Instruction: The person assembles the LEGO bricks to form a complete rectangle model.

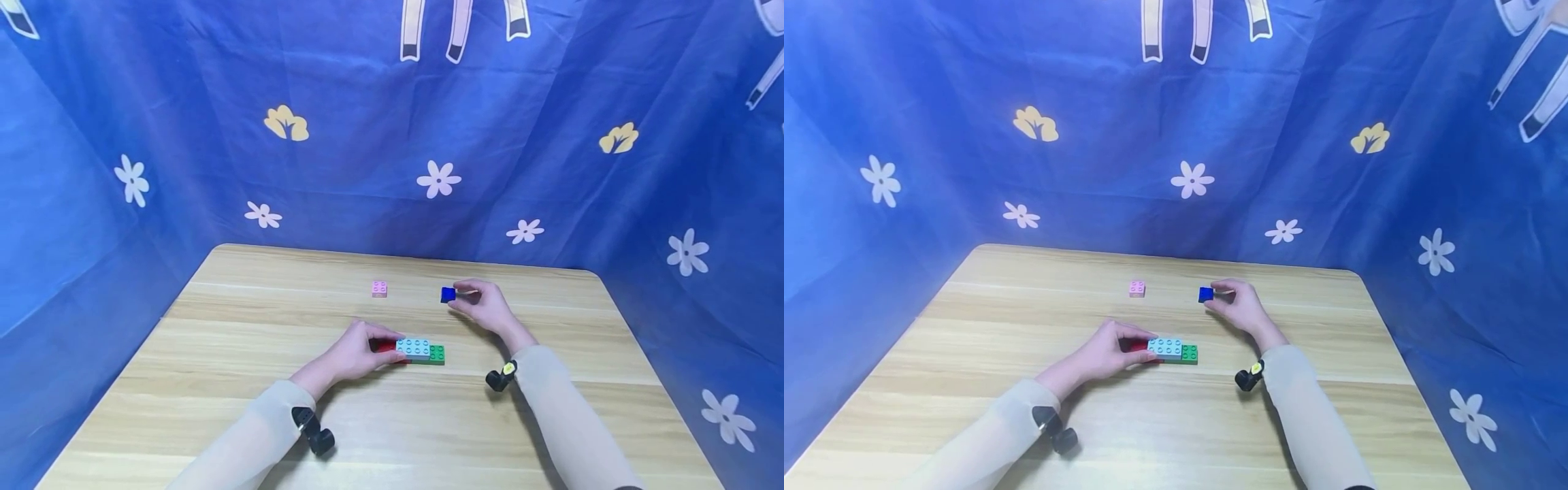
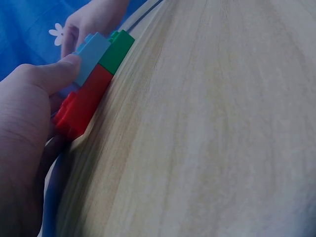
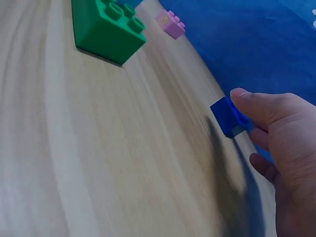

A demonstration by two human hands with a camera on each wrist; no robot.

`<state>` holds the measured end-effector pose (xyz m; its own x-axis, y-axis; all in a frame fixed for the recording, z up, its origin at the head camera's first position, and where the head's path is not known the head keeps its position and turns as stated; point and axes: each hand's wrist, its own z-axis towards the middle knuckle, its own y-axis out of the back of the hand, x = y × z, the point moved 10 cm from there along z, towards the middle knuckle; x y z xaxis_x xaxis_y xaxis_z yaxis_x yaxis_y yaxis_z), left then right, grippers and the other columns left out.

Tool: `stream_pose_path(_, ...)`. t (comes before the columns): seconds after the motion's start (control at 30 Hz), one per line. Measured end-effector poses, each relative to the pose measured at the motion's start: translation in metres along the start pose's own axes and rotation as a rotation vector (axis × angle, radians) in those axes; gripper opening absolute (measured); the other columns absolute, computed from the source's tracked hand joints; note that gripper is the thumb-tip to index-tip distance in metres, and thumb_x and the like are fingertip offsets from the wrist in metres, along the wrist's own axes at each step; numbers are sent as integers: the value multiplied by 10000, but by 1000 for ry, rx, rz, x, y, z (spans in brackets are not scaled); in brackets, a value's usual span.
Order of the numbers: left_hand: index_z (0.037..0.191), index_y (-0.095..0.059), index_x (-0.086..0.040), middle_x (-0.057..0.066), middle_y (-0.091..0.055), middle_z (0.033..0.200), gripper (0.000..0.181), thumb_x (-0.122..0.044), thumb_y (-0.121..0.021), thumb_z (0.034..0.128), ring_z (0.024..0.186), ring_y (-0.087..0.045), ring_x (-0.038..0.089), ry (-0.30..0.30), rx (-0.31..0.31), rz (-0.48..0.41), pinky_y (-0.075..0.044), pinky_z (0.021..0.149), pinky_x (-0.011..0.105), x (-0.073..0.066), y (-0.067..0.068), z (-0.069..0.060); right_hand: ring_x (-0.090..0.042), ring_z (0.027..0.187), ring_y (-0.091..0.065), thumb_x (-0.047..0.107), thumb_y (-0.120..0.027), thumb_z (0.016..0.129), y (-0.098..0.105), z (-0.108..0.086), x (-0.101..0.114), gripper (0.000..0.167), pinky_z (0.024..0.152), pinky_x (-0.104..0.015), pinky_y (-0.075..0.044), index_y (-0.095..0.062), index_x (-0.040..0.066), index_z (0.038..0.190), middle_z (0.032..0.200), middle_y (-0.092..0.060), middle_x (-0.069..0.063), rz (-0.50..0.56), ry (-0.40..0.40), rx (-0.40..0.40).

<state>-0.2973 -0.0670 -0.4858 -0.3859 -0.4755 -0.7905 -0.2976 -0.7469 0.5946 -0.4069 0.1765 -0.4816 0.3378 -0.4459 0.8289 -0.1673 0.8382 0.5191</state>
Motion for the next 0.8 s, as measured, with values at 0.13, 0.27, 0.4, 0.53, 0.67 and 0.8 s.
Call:
stream_pose_path(0.13, 1197, -817, -178, -75, -788, 1113, 364, -375, -878, 897, 1023, -717, 60, -7, -1, -3, -573, 914, 315, -1, -1, 0, -345, 1126, -708, 113, -897, 866, -2, 4, -5, 512, 1037, -490, -531, -698, -48, 1309, 1258, -732, -172, -12, 1, -13)
stream_pose_path(0.27, 1200, -816, -171, -74, -789, 1113, 365, -369, -876, 900, 1017, -716, 52, -12, 1, -13, -573, 909, 311, -2, -1, 0, -348, 1155, -690, 138, -902, 864, -5, 7, -10, 530, 1045, -492, -522, -694, -51, 1314, 1272, -725, -181, -21, -8, -5)
stream_pose_path(0.4, 1203, -814, -170, -70, -788, 1120, 371, -377, -874, 901, 1017, -716, 53, -18, 1, -9, -573, 908, 308, -2, -3, 0, -341, 1162, -678, 149, -898, 871, -7, 9, -13, 526, 1052, -484, -516, -695, -45, 1316, 1275, -717, -182, -29, -35, 11)
stream_pose_path(0.53, 1204, -813, -169, -70, -787, 1122, 366, -366, -875, 902, 1017, -716, 50, -18, 1, -15, -573, 908, 307, -1, -3, -1, -344, 1147, -683, 107, -885, 881, -10, 11, -12, 453, 1042, -478, -524, -720, -45, 1274, 1253, -720, -188, -34, -33, 15)
stream_pose_path(0.67, 1203, -812, -153, -61, -789, 1117, 358, -336, -877, 902, 1009, -717, 56, -15, 2, -14, -571, 910, 309, -2, -3, -1, -333, 1119, -697, 74, -867, 893, -13, 13, -10, 394, 1020, -464, -541, -736, -48, 1243, 1227, -727, -185, -51, -12, 15)
stream_pose_path(0.8, 1204, -811, -151, -58, -787, 1121, 362, -335, -879, 900, 1014, -714, 60, -8, 3, -10, -569, 917, 312, -1, -3, -1, -301, 1082, -702, 90, -869, 896, -14, 14, -11, 376, 993, -443, -551, -748, -29, 1232, 1193, -738, -157, -60, -12, 16)
